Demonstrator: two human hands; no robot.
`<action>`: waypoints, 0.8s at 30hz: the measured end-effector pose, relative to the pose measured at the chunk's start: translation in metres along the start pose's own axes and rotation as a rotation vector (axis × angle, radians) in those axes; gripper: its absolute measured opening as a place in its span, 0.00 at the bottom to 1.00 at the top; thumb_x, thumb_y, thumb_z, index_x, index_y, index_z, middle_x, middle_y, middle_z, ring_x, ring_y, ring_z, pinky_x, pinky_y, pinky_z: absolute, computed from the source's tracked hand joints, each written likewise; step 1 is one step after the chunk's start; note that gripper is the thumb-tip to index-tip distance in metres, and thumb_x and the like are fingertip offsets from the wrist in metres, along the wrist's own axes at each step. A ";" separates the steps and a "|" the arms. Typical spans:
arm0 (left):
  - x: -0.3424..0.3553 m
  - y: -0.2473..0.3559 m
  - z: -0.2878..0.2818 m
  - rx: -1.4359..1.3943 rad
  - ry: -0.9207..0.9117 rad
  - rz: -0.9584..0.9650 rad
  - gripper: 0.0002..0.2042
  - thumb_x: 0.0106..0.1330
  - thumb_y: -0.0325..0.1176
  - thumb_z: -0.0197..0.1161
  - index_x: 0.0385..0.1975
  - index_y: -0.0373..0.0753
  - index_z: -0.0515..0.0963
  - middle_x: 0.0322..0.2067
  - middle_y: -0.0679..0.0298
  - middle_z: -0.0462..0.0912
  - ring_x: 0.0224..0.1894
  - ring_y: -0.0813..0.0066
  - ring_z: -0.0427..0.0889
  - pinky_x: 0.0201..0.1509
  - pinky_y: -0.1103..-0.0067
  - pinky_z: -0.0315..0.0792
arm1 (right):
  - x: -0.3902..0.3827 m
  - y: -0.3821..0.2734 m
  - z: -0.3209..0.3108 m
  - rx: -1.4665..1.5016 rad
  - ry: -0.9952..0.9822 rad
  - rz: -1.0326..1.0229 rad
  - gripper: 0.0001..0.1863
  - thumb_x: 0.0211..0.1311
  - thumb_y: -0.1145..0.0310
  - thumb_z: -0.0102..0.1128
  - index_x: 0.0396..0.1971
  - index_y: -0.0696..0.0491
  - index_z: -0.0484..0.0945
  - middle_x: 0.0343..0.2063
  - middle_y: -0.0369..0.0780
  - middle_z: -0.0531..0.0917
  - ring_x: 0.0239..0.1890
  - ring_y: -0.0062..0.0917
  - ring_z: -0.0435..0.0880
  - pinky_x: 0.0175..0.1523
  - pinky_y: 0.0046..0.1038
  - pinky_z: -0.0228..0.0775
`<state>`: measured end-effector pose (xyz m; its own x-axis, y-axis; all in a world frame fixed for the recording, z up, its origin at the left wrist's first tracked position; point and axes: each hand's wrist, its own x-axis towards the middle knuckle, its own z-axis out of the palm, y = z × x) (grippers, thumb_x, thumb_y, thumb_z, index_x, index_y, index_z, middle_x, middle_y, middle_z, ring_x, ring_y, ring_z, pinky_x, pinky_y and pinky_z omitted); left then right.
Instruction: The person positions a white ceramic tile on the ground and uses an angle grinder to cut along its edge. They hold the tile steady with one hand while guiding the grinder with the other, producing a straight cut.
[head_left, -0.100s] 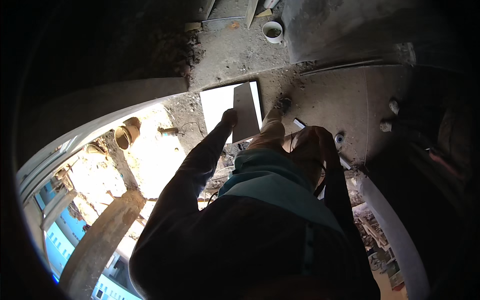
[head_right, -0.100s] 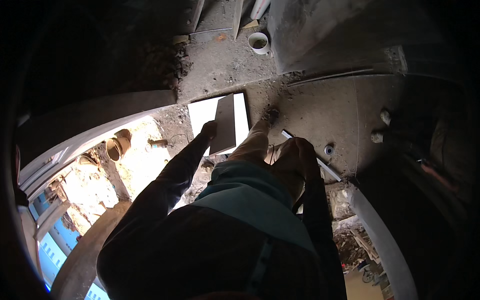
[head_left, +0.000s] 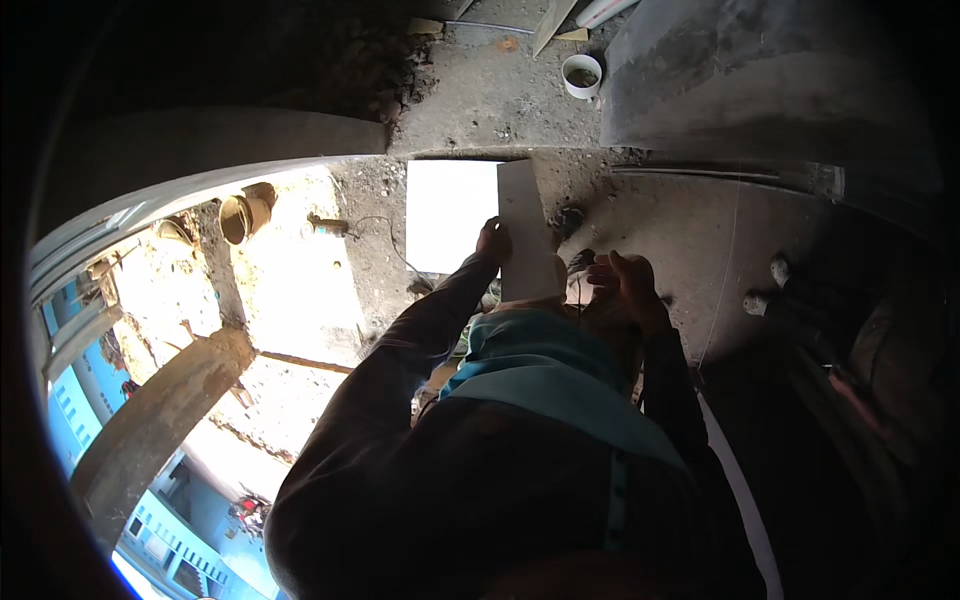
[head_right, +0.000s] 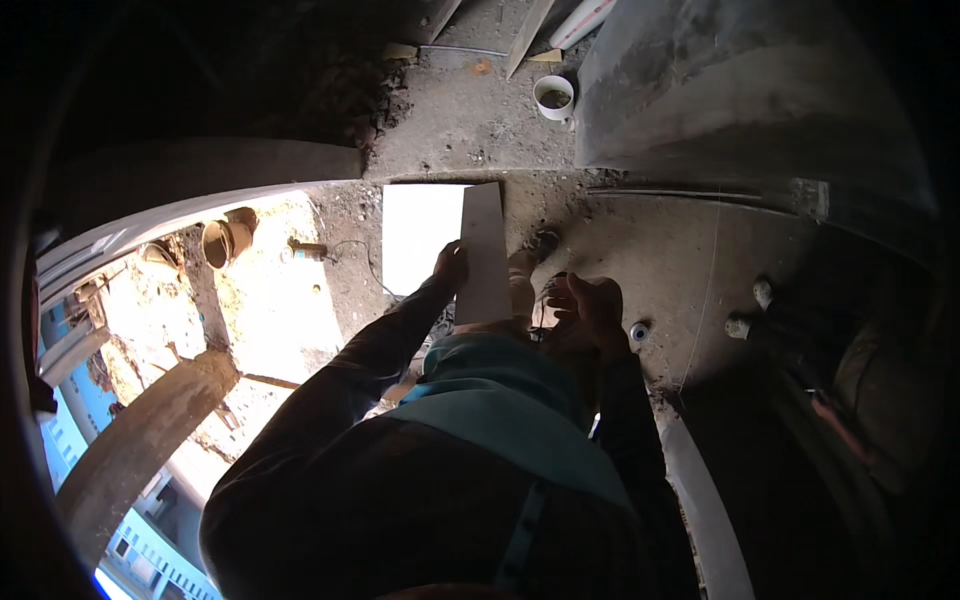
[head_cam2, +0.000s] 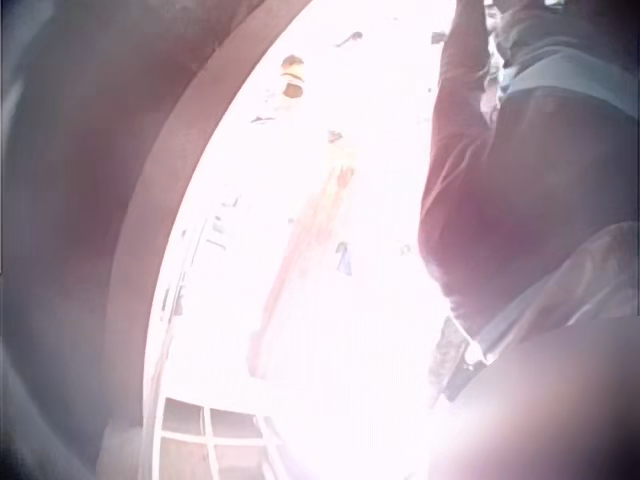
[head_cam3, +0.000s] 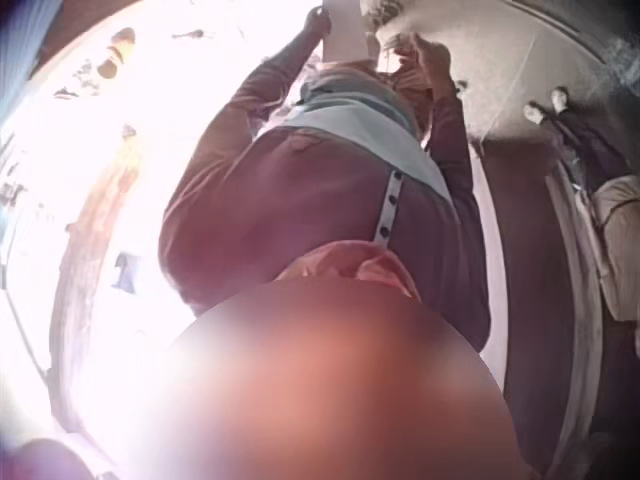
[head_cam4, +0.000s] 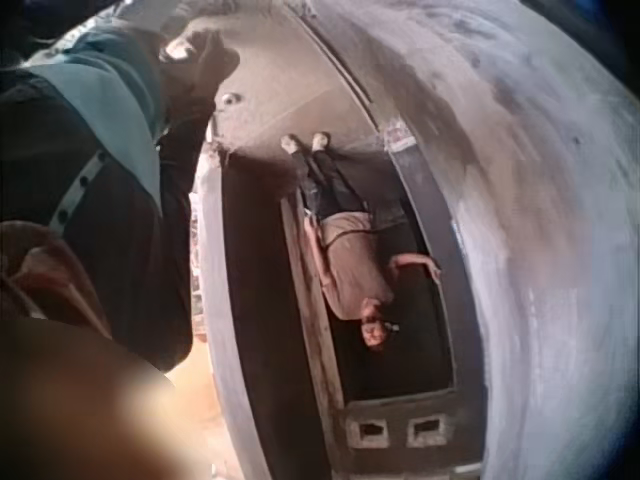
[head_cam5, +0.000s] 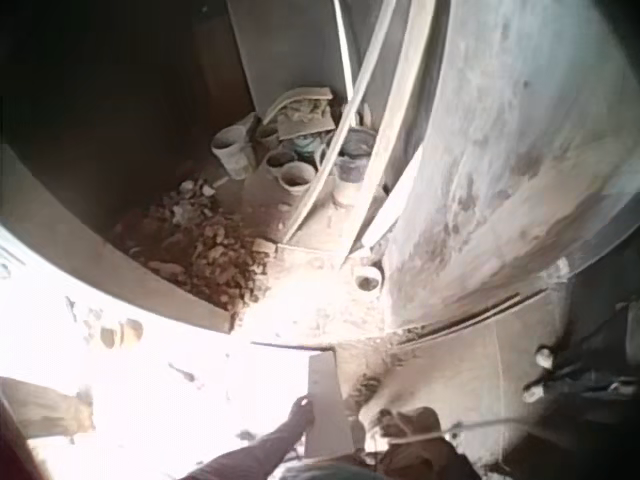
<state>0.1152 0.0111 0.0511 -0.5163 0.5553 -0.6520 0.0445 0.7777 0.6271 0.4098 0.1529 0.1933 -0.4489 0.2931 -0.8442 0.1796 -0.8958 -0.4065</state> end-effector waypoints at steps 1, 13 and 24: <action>-0.017 0.015 0.019 -0.032 0.031 -0.079 0.16 0.77 0.37 0.54 0.58 0.37 0.79 0.47 0.48 0.87 0.51 0.55 0.86 0.54 0.65 0.79 | 0.007 -0.020 0.005 -0.055 -0.061 0.064 0.34 0.73 0.44 0.61 0.62 0.60 0.71 0.45 0.48 0.86 0.39 0.30 0.89 0.40 0.32 0.84; -0.103 0.095 0.223 -0.451 0.040 -0.166 0.39 0.72 0.41 0.62 0.79 0.50 0.49 0.55 0.39 0.82 0.55 0.42 0.85 0.61 0.56 0.76 | 0.120 -0.079 -0.072 -1.722 0.044 -0.008 0.29 0.82 0.49 0.41 0.59 0.60 0.77 0.55 0.57 0.82 0.58 0.51 0.81 0.61 0.46 0.73; -0.232 0.171 0.252 -0.260 -0.130 0.033 0.24 0.76 0.53 0.54 0.30 0.38 0.86 0.29 0.46 0.85 0.35 0.47 0.86 0.44 0.59 0.77 | 0.149 -0.162 -0.164 -2.049 -0.101 -0.174 0.34 0.80 0.44 0.38 0.55 0.62 0.79 0.56 0.62 0.79 0.61 0.58 0.76 0.66 0.49 0.67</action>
<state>0.4583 0.0902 0.2019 -0.4038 0.6254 -0.6677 -0.1695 0.6660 0.7264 0.4573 0.3958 0.0763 -0.5894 0.2361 -0.7725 0.6150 0.7513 -0.2396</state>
